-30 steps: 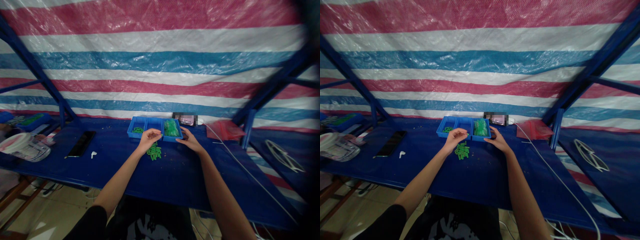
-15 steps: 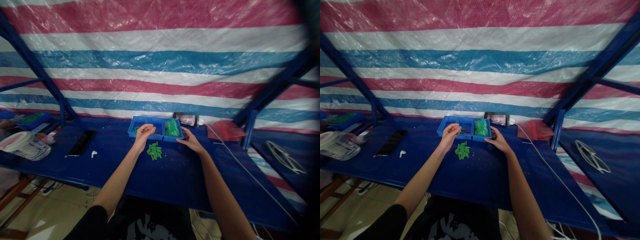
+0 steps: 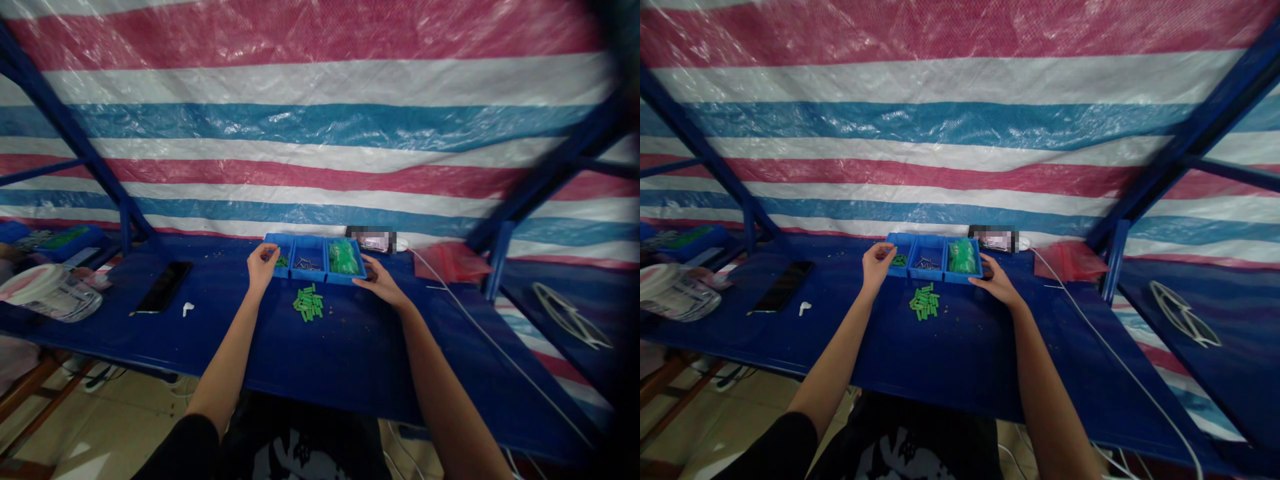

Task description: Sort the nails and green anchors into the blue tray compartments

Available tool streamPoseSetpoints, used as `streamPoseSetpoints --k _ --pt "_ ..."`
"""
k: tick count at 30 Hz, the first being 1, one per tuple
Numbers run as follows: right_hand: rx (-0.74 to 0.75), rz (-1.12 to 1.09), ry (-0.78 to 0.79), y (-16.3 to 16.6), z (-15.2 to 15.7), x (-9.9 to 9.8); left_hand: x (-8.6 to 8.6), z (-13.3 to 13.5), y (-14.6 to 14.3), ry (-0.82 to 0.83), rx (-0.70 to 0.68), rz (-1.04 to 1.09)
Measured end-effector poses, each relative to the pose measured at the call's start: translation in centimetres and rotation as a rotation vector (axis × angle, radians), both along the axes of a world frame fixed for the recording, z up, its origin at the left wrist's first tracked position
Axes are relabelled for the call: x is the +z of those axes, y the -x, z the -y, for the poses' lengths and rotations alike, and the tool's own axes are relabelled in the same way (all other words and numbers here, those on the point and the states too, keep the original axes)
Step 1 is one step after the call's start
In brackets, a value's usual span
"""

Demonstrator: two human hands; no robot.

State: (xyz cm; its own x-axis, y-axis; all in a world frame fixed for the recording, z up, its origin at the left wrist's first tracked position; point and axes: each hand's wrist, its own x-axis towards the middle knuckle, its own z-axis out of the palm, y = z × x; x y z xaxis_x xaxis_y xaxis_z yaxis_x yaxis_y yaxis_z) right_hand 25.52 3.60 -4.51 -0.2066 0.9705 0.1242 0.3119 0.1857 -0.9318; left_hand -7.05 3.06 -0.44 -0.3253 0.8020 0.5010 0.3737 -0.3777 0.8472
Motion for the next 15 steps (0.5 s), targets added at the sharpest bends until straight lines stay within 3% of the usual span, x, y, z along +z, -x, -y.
streamPoseSetpoints --k 7,9,15 --pt "0.005 -0.007 0.009 0.2 0.2 0.3 -0.5 0.2 -0.8 -0.073 0.043 -0.208" --pt "0.004 -0.007 0.01 0.2 0.2 0.5 -0.2 0.8 -1.7 -0.092 -0.057 -0.271" --pt "0.006 0.01 0.002 0.1 0.1 0.2 0.1 3.1 -4.5 -0.08 -0.549 -0.605"
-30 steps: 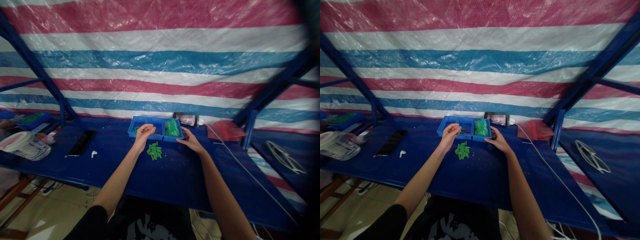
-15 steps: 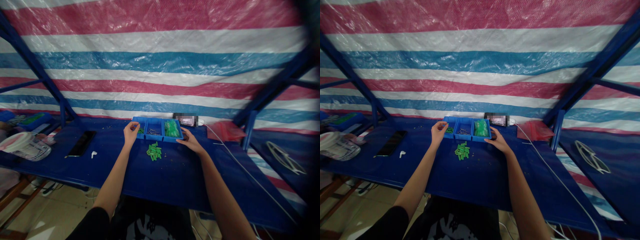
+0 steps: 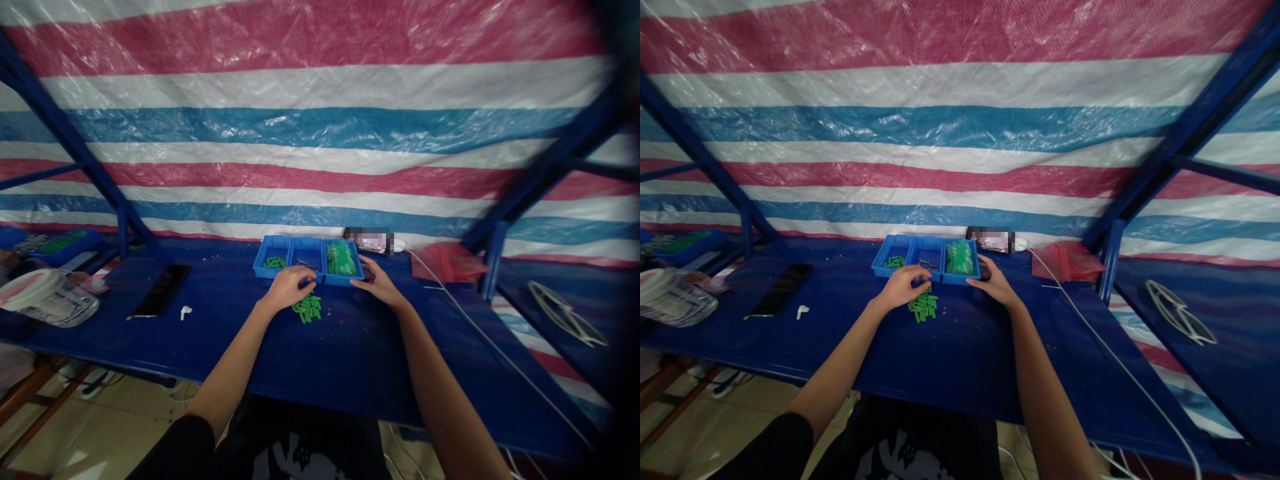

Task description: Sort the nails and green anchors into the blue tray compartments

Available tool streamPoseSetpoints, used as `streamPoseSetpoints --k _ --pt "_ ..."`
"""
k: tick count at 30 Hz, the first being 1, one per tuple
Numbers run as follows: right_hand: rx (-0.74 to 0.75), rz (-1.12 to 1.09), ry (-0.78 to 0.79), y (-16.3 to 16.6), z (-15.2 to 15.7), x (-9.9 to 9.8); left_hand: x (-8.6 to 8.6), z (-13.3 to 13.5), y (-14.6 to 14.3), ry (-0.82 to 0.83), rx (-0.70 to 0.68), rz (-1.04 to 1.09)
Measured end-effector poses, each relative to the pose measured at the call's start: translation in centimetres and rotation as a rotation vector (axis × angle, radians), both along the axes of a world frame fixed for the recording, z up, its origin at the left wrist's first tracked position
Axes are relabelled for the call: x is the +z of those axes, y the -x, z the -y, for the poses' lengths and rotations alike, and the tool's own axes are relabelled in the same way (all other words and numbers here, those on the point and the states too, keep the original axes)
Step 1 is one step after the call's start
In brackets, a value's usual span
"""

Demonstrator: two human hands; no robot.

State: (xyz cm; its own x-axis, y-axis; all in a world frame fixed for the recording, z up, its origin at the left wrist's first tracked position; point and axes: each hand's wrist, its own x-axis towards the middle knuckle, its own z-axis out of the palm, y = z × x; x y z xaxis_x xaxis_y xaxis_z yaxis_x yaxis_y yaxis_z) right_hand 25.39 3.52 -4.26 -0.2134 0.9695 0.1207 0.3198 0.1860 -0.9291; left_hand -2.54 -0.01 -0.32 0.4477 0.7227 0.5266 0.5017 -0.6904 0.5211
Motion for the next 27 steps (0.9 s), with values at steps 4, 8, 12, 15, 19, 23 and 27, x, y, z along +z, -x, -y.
streamPoseSetpoints --k 4,8,12,15,19,23,27 --pt "-0.002 0.006 -0.01 -0.1 -0.2 -0.3 -0.7 0.6 -0.7 0.117 -0.091 -0.151" --pt "0.004 -0.002 -0.006 0.0 -0.1 -0.2 -1.2 0.4 -0.5 0.166 -0.084 -0.184" --pt "0.012 -0.004 -0.008 0.0 0.0 0.0 -1.1 0.2 -0.2 0.168 -0.068 -0.255" --pt "0.006 -0.005 -0.002 0.2 0.1 0.1 -1.0 0.2 -0.2 0.177 -0.068 -0.276" --pt "-0.015 -0.004 0.008 0.3 0.2 0.4 -0.9 0.3 -0.3 0.189 -0.073 -0.263" --pt "-0.012 -0.005 0.007 0.3 0.2 0.3 -0.9 0.3 -0.3 0.197 -0.083 -0.247" --pt "-0.016 -0.006 0.008 0.3 0.2 0.3 -1.2 -0.1 -0.3 0.218 -0.1 -0.185"
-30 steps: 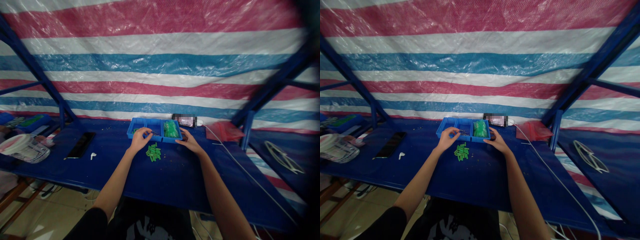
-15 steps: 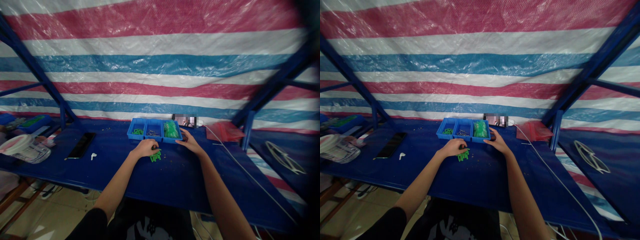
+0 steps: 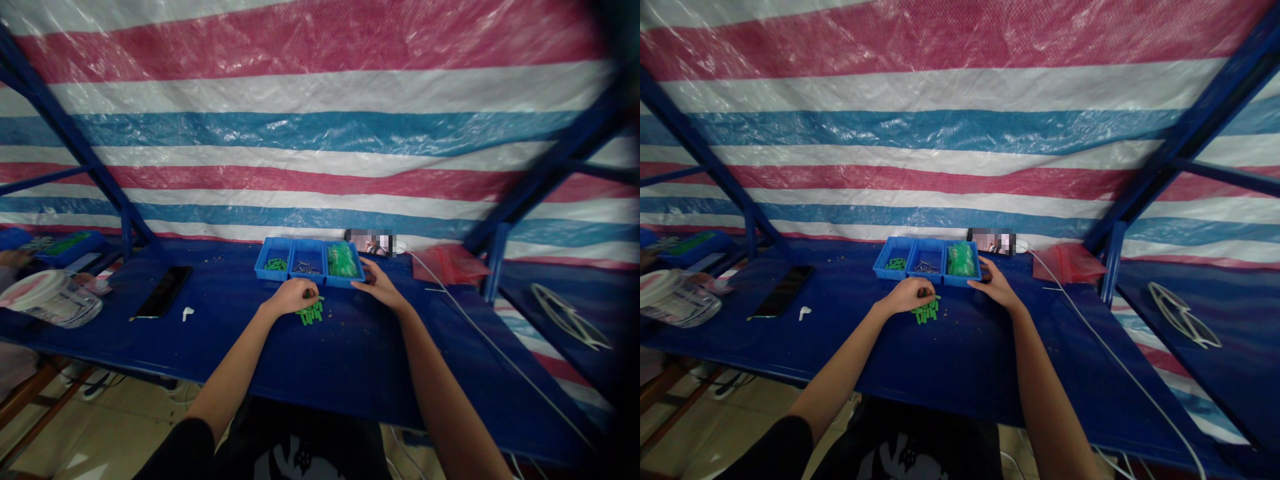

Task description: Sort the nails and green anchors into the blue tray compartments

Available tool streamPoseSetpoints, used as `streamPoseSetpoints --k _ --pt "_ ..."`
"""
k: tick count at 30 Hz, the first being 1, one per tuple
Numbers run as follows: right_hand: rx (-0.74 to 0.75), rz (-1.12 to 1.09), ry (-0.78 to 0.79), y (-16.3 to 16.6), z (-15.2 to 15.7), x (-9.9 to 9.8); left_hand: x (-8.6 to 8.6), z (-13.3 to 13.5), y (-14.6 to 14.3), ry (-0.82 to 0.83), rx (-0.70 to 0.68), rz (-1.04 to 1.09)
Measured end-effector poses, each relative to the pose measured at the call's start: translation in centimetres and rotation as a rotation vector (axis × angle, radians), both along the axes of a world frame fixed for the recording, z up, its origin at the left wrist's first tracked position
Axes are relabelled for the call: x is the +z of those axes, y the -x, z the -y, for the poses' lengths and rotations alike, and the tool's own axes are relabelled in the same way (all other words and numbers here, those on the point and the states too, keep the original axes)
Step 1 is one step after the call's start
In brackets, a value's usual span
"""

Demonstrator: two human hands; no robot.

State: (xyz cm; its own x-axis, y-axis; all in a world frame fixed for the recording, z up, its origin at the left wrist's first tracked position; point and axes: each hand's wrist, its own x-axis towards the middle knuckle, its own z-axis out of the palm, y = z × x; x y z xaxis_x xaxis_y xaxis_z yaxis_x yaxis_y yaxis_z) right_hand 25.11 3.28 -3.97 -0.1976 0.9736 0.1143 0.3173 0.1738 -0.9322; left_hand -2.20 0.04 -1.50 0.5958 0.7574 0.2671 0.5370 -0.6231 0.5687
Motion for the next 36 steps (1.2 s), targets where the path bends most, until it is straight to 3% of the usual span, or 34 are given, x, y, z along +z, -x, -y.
streamPoseSetpoints --k 7,24,36 --pt "-0.001 0.004 0.0 0.1 0.0 0.1 -0.5 -0.4 -0.1 0.096 -0.01 0.19" --pt "0.009 -0.018 0.009 0.1 0.1 0.2 2.0 -0.5 0.0 0.514 0.169 0.968" --pt "0.004 -0.023 0.021 0.2 0.2 0.5 2.6 -0.4 0.3 0.559 0.224 1.069"
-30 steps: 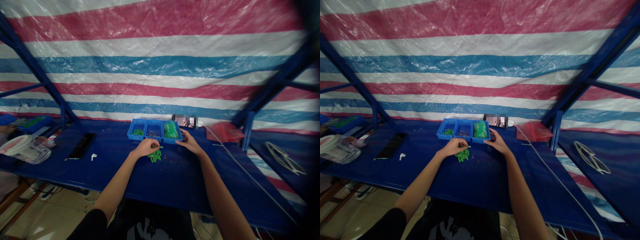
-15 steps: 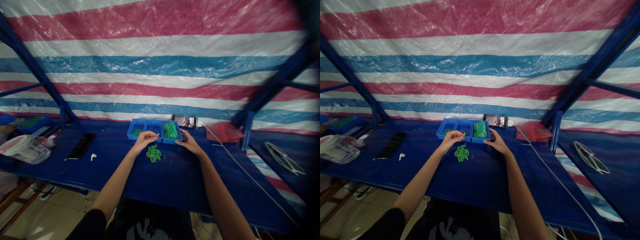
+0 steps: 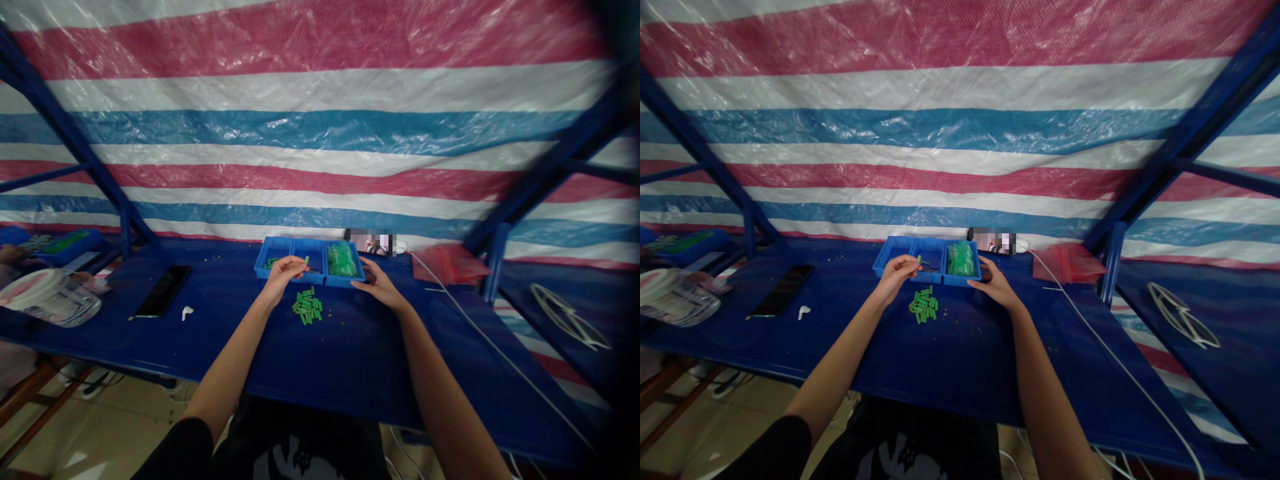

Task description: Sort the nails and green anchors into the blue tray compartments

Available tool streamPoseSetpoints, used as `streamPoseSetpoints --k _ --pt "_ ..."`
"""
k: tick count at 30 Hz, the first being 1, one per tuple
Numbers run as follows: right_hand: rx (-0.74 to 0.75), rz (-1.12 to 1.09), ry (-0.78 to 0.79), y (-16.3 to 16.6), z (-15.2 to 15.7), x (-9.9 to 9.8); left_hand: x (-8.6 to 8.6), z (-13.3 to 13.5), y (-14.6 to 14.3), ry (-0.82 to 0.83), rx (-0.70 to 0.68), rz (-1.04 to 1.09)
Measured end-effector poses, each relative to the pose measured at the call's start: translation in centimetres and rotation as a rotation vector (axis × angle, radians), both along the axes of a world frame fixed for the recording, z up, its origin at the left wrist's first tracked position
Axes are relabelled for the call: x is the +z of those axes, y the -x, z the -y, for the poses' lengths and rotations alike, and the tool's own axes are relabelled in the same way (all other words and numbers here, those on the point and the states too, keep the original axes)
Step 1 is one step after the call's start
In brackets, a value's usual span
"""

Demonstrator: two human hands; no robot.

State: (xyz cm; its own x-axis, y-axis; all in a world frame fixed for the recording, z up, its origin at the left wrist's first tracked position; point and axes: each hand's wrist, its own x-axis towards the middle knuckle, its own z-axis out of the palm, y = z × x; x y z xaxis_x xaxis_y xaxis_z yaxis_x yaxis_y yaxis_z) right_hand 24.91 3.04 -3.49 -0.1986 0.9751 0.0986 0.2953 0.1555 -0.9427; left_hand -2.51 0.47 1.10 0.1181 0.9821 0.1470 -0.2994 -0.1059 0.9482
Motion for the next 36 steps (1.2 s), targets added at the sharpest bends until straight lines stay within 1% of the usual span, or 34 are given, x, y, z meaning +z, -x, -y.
streamPoseSetpoints --k 3,6,8,12,14,18,23,25,27,29,32,34,36 --pt "-0.003 0.012 -0.006 0.0 -0.1 -0.1 0.0 -0.2 0.2 -0.012 0.039 -0.025" --pt "-0.001 0.016 -0.008 -0.1 -0.2 -0.2 -0.2 -0.7 0.8 -0.067 0.125 -0.099" --pt "0.0 0.016 -0.008 -0.2 -0.2 -0.3 -0.6 -1.1 1.3 -0.141 0.206 -0.195" --pt "-0.009 0.019 -0.006 -0.2 -0.2 -0.3 -1.2 -1.8 2.5 -0.282 0.407 -0.498" --pt "-0.007 0.01 -0.005 -0.2 -0.1 -0.3 -1.3 -1.9 3.0 -0.294 0.491 -0.622" --pt "0.002 0.003 -0.006 -0.1 -0.1 -0.3 -1.3 -1.9 3.9 -0.275 0.623 -0.774" --pt "0.012 -0.002 -0.001 -0.3 -0.3 -0.5 -1.3 -1.9 4.6 -0.3 0.749 -0.892" --pt "0.013 -0.001 0.0 -0.3 -0.3 -0.6 -1.4 -1.9 4.5 -0.335 0.766 -0.899" --pt "0.014 -0.008 0.001 -0.3 -0.3 -0.5 -1.5 -1.9 4.1 -0.375 0.731 -0.875" --pt "0.013 -0.01 0.003 -0.3 -0.2 -0.5 -1.5 -1.7 3.5 -0.419 0.628 -0.845" --pt "0.011 0.0 0.002 -0.3 -0.2 -0.4 -1.3 -1.0 2.3 -0.5 0.387 -0.893" --pt "0.009 0.01 -0.004 -0.3 -0.2 -0.5 -1.0 -0.3 1.5 -0.562 0.225 -0.994" --pt "0.007 0.012 -0.012 -0.3 -0.3 -0.6 -0.8 0.4 0.8 -0.601 0.107 -1.105"
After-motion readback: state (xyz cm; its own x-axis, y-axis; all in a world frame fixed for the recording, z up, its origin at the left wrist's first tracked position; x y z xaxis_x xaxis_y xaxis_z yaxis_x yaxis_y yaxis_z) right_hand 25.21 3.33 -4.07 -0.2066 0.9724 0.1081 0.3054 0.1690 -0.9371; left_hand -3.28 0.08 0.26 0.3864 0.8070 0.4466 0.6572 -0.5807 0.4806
